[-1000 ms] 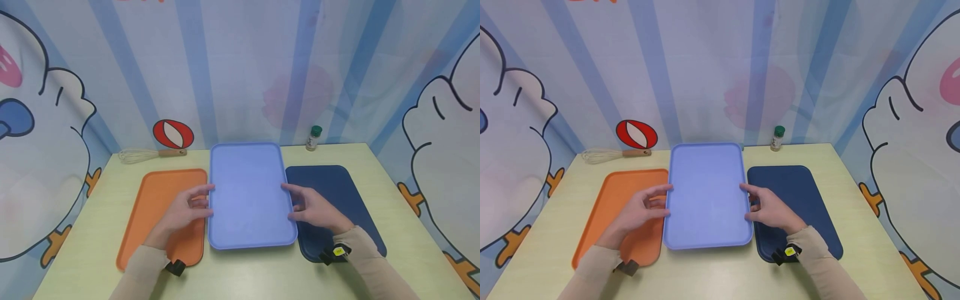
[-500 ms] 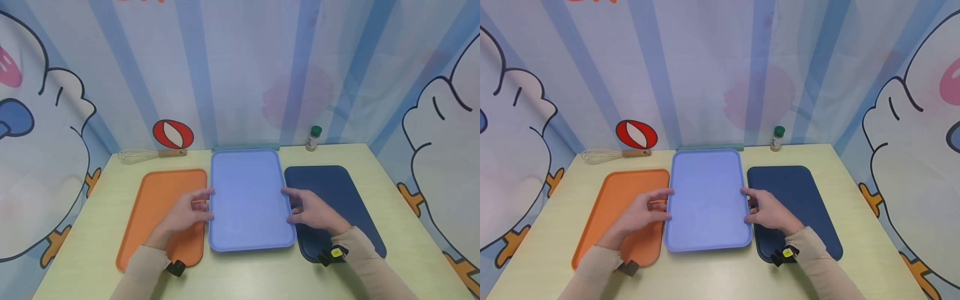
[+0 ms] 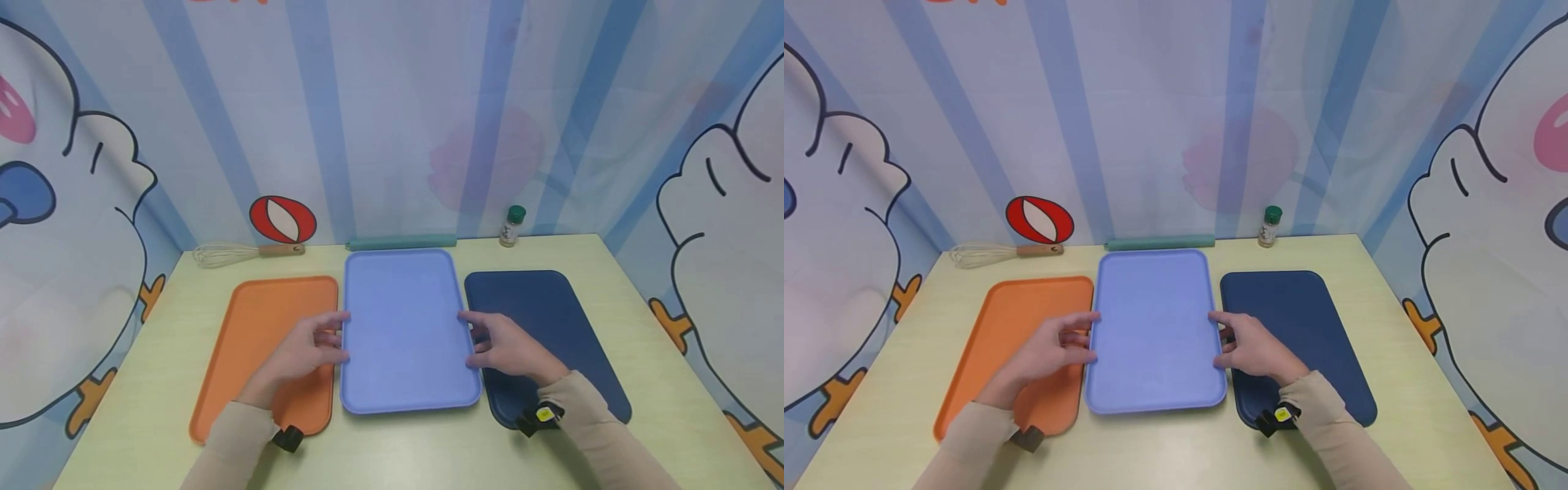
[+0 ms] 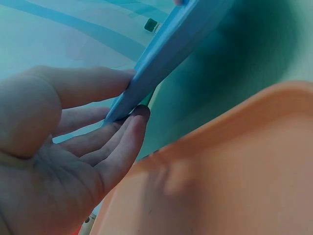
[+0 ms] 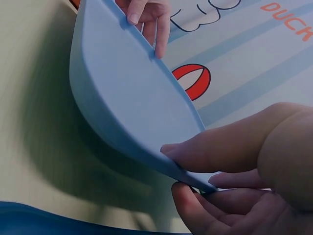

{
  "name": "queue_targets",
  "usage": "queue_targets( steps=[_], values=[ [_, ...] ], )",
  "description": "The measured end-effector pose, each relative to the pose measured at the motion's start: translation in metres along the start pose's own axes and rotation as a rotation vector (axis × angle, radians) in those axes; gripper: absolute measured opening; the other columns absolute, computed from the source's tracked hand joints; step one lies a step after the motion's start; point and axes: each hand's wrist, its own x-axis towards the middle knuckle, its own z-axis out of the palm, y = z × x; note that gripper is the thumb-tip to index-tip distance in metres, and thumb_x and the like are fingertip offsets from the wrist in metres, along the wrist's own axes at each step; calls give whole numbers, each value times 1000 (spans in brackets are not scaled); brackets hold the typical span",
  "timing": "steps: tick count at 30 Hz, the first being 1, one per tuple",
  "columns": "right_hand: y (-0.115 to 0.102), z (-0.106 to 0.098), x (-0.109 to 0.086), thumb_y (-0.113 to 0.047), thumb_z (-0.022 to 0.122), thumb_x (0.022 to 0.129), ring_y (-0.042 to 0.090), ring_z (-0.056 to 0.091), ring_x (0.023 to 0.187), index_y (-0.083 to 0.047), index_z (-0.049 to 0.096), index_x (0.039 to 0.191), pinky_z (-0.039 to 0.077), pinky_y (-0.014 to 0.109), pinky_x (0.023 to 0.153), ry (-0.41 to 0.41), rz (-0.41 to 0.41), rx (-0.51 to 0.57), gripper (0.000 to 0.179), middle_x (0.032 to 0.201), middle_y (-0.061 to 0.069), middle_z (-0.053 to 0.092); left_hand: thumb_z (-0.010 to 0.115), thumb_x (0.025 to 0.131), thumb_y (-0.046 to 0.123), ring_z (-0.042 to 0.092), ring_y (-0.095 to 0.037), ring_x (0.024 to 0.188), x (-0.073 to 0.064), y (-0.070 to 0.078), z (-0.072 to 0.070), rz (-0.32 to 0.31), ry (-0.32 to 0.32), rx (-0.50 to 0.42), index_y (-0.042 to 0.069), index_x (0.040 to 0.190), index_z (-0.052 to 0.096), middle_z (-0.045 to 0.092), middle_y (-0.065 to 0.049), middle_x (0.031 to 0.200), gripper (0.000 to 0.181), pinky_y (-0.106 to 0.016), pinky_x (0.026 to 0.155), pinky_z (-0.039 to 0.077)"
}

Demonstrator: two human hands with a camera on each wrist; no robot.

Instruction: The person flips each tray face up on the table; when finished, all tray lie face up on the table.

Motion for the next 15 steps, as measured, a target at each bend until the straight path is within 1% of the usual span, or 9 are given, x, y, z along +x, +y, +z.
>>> queue_targets(
  steps=[5, 9, 12, 15],
  values=[
    [0, 1, 1, 0, 83, 84, 27, 73, 102, 10, 44, 154, 63, 36, 82, -9, -14, -22, 81, 140, 33, 58, 85, 88, 12, 68, -25, 110, 0, 0, 1, 9, 4, 43, 9, 150, 58, 69, -10, 134, 67, -40, 92, 59],
    [2, 3, 2, 1, 83, 84, 27, 72, 104, 10, 43, 154, 62, 36, 83, -24, 3, -14, 81, 142, 33, 57, 85, 88, 9, 68, -24, 109, 0, 1, 1, 2, 1, 58, 7, 150, 58, 70, -10, 131, 67, -40, 93, 60],
    [3, 5, 3, 2, 83, 84, 28, 72, 106, 9, 43, 154, 63, 37, 84, -28, 33, -2, 81, 143, 33, 57, 84, 89, 8, 68, -24, 109, 0, 2, 2, -7, -1, 76, 6, 150, 57, 69, -11, 134, 67, -41, 94, 59],
    [4, 6, 4, 3, 83, 83, 29, 73, 106, 11, 43, 154, 63, 39, 84, -31, 39, -5, 81, 142, 34, 57, 84, 89, 7, 68, -23, 110, 0, 3, 4, -12, -5, 93, 5, 151, 57, 67, -11, 139, 67, -41, 95, 59]
  ],
)
